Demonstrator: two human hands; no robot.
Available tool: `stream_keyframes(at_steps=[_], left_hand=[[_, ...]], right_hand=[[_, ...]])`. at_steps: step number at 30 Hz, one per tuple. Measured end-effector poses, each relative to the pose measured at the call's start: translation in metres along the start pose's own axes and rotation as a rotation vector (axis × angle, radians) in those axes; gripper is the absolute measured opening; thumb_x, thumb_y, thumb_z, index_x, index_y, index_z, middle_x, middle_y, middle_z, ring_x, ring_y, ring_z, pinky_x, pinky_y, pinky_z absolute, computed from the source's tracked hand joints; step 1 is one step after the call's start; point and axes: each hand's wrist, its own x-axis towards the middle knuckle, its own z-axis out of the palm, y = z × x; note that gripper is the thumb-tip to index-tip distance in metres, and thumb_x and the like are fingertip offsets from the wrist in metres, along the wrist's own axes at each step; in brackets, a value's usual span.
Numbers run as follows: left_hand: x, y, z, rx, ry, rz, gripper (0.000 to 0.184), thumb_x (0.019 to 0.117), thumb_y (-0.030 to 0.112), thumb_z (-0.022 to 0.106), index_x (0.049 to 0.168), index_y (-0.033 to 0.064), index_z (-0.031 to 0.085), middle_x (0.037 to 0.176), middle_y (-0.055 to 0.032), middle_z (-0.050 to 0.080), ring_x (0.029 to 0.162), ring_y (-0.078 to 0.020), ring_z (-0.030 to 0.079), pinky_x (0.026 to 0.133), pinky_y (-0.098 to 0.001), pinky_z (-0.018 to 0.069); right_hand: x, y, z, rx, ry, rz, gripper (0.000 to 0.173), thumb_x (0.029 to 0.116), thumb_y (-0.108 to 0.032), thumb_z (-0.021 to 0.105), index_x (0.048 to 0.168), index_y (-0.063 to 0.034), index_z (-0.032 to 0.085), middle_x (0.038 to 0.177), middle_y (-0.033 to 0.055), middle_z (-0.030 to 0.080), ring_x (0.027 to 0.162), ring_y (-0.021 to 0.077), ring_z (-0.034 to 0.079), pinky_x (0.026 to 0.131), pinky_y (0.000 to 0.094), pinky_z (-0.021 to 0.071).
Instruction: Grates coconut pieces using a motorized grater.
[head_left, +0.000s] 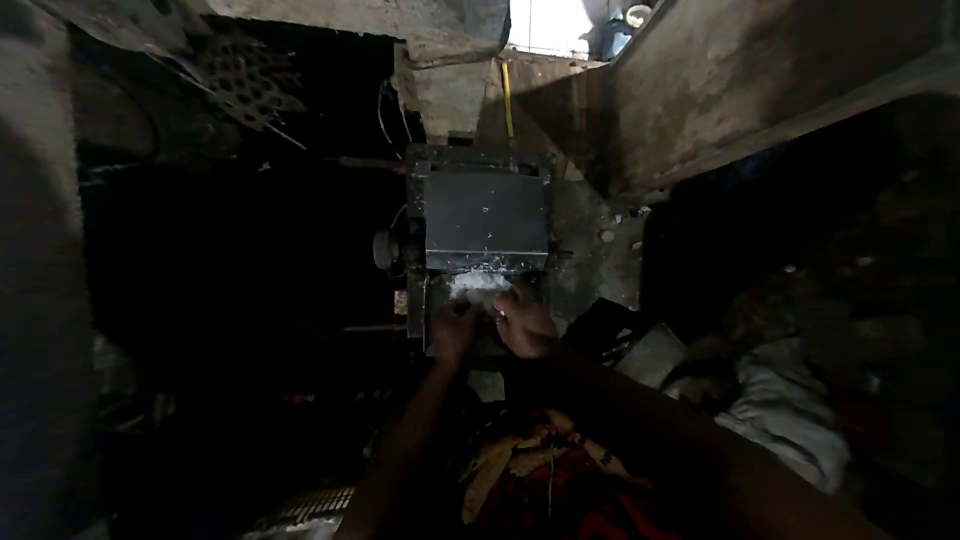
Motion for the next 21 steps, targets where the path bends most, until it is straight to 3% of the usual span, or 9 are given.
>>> stream_keyframes(at_steps=[6,10,12,14,16,18,21], left_hand=[[0.002,0.002,0.005,0.129,0.047,0.002,0.027,0.0955,0.021,0.073,0.114,0.0031,0.065,0.088,-0.0095,0.074,0.069,-0.0188,0.073,0.065,-0.0362,0.0639],[0.002,0.007,0.010,0.103,0.064,-0.034,0.028,0.0947,0.020,0.073,0.115,0.0026,0.064,0.088,-0.0109,0.073,0.068,-0.0202,0.073,0.063,-0.0367,0.0644],[0.002,0.010,0.012,0.122,0.058,-0.053,0.028,0.0944,0.020,0.074,0.114,0.0030,0.064,0.089,-0.0105,0.074,0.070,-0.0200,0.074,0.065,-0.0370,0.0653],[0.003,0.010,0.013,0.155,0.051,-0.053,0.028,0.0952,0.021,0.072,0.116,0.0038,0.064,0.094,-0.0104,0.074,0.074,-0.0199,0.075,0.068,-0.0379,0.0658],[0.005,0.007,0.016,0.124,0.059,-0.050,0.028,0.0944,0.018,0.072,0.117,0.0033,0.064,0.095,-0.0111,0.074,0.075,-0.0208,0.075,0.068,-0.0387,0.0655],[0.007,0.004,0.020,0.039,0.060,-0.052,0.029,0.0940,0.017,0.073,0.116,0.0018,0.063,0.093,-0.0127,0.074,0.072,-0.0219,0.075,0.065,-0.0382,0.0656],[0.016,-0.003,0.025,0.011,0.065,-0.051,0.030,0.0932,0.018,0.074,0.115,0.0019,0.062,0.092,-0.0128,0.075,0.072,-0.0223,0.075,0.066,-0.0385,0.0658]], right_hand=[[0.007,0.004,0.001,0.028,0.024,0.010,0.030,0.0963,-0.016,0.065,0.126,-0.0134,0.068,0.142,0.0171,0.056,0.117,0.0344,0.065,0.094,0.0533,0.0570],[0.014,0.010,0.002,0.058,0.080,-0.031,0.022,0.0932,-0.012,0.068,0.115,-0.0110,0.071,0.129,0.0142,0.063,0.116,0.0315,0.064,0.094,0.0519,0.0569],[0.015,0.011,-0.001,0.043,0.089,-0.019,0.023,0.0927,-0.011,0.068,0.115,-0.0109,0.071,0.129,0.0145,0.062,0.116,0.0318,0.064,0.094,0.0520,0.0569],[0.013,0.010,-0.007,0.004,0.107,0.049,0.025,0.0914,-0.014,0.071,0.116,-0.0102,0.069,0.131,0.0171,0.061,0.114,0.0348,0.065,0.091,0.0543,0.0574],[0.011,0.010,-0.015,-0.023,0.135,0.114,0.032,0.0892,-0.019,0.075,0.118,-0.0064,0.067,0.125,0.0187,0.064,0.107,0.0371,0.068,0.088,0.0569,0.0576],[0.010,0.008,-0.021,-0.050,0.113,0.152,0.031,0.0909,-0.023,0.073,0.116,-0.0055,0.066,0.116,0.0177,0.068,0.103,0.0372,0.069,0.084,0.0580,0.0576],[0.011,0.006,-0.027,-0.075,0.028,0.183,0.028,0.0941,-0.024,0.069,0.115,-0.0053,0.066,0.114,0.0178,0.069,0.105,0.0377,0.068,0.086,0.0592,0.0567]])
